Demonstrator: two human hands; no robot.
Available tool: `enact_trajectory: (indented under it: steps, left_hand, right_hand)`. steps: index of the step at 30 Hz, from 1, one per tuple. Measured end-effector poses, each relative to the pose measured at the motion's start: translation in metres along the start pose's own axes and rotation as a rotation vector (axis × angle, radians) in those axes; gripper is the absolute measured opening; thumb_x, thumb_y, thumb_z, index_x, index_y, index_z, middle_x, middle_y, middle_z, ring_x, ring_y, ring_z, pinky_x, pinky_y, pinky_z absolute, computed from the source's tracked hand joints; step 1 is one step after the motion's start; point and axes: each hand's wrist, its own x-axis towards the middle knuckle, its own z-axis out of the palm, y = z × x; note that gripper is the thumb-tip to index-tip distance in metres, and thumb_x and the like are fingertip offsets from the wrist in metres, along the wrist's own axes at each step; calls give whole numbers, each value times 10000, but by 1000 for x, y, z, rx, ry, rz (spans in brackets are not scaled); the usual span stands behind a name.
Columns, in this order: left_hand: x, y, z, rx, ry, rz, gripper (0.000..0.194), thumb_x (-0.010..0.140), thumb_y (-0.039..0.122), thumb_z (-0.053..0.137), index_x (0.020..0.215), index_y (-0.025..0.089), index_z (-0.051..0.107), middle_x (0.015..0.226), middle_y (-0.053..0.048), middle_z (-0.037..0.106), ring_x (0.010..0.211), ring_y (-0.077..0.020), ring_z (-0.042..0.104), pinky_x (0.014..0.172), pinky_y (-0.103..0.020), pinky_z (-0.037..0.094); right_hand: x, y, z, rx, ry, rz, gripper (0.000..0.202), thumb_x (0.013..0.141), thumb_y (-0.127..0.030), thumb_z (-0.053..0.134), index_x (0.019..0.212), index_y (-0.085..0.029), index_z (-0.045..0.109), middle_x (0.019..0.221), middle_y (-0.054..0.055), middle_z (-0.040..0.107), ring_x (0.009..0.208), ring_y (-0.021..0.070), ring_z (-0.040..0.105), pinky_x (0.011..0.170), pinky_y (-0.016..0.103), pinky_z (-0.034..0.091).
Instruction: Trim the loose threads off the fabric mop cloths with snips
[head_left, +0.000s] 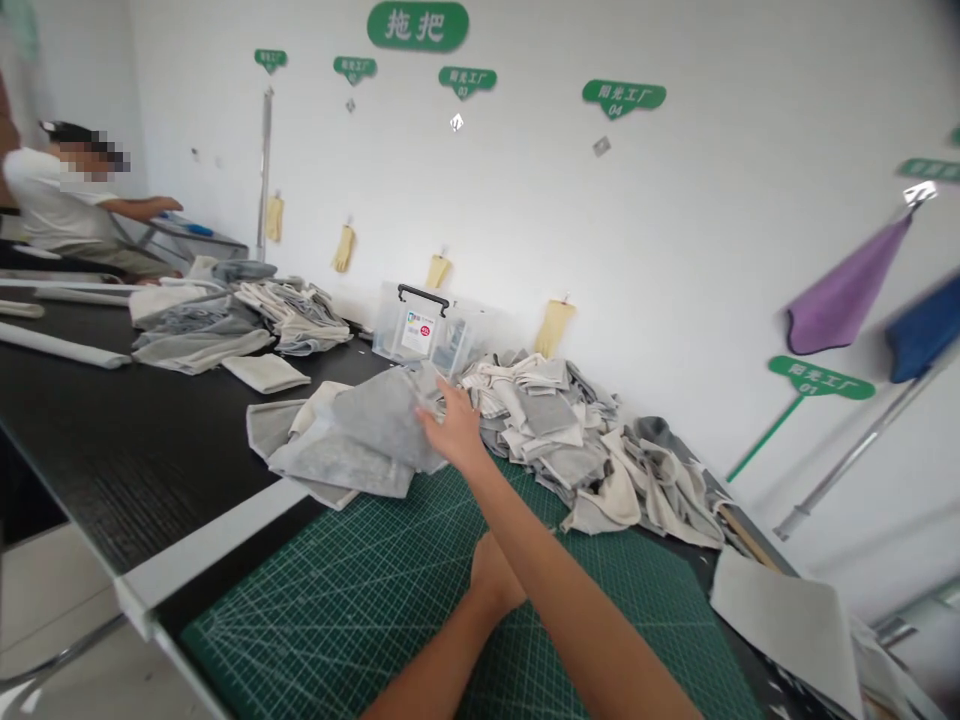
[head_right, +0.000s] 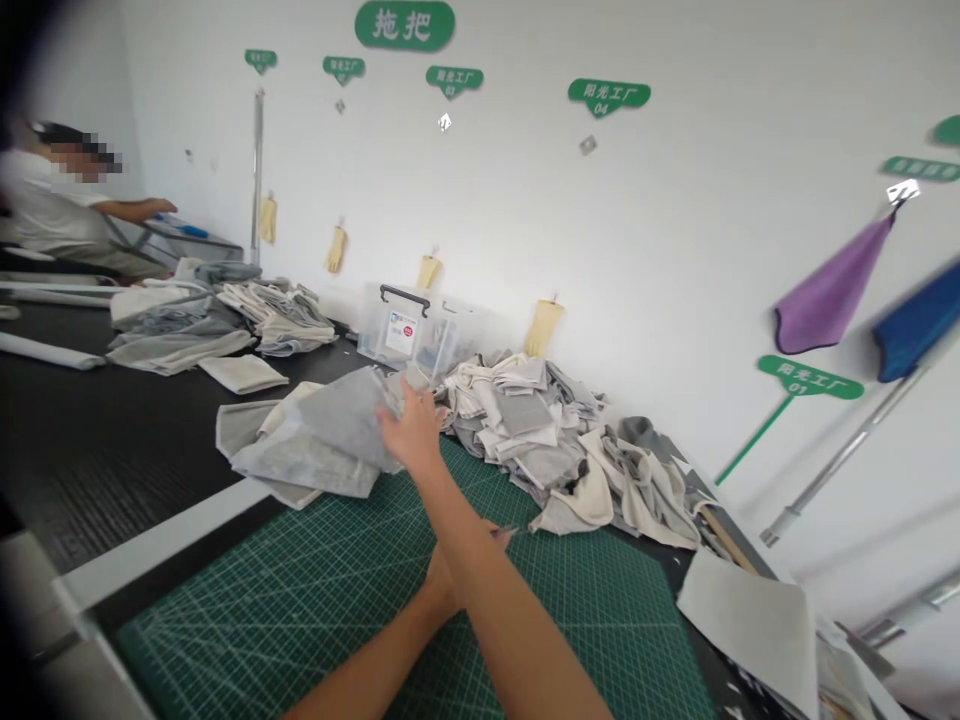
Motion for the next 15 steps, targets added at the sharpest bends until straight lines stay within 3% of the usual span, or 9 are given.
enact_trajectory:
  steps: [3, 7, 11, 15]
  left_hand:
    - [1, 1, 1, 13, -2, -14, 341, 878, 451, 464, 1035, 252, 691, 1081, -54, 700, 1052, -246, 613, 923, -323, 430]
    - [-2, 5, 0, 2, 29, -47, 341, 878, 409, 456, 992, 206, 705, 1020, -112, 710, 988, -276, 642, 859, -350, 445]
    - [-8, 10, -2, -18, 67, -37, 378, 888, 470, 436, 1025, 231, 695, 994, -95, 717, 958, -261, 650, 819, -334, 450]
    - [-12, 14, -4, -22, 81, -7, 412, 893, 520, 426, 1004, 236, 705, 985, -89, 720, 948, -251, 650, 806, -324, 448]
  right_hand:
    - [-21, 6, -13, 18, -85, -6, 370, 880, -243, 478, 1233, -197, 579, 1328, 90, 551, 1294, 266, 427, 1088, 538, 260]
    - [-76, 17, -78, -5, -90, -39, 326, 912, -260, 405, 1113, -252, 661, 1198, 41, 651, 1155, 218, 563, 1040, 456, 370]
    - [-138, 54, -138, -121, -62, 125, 321, 870, -281, 457, 1102, -210, 667, 1161, 73, 668, 1113, 232, 592, 1006, 438, 416]
    - [-186, 94, -178, -245, -37, 264, 345, 816, -272, 495, 1107, -186, 659, 1149, 87, 671, 1102, 251, 600, 1006, 461, 414]
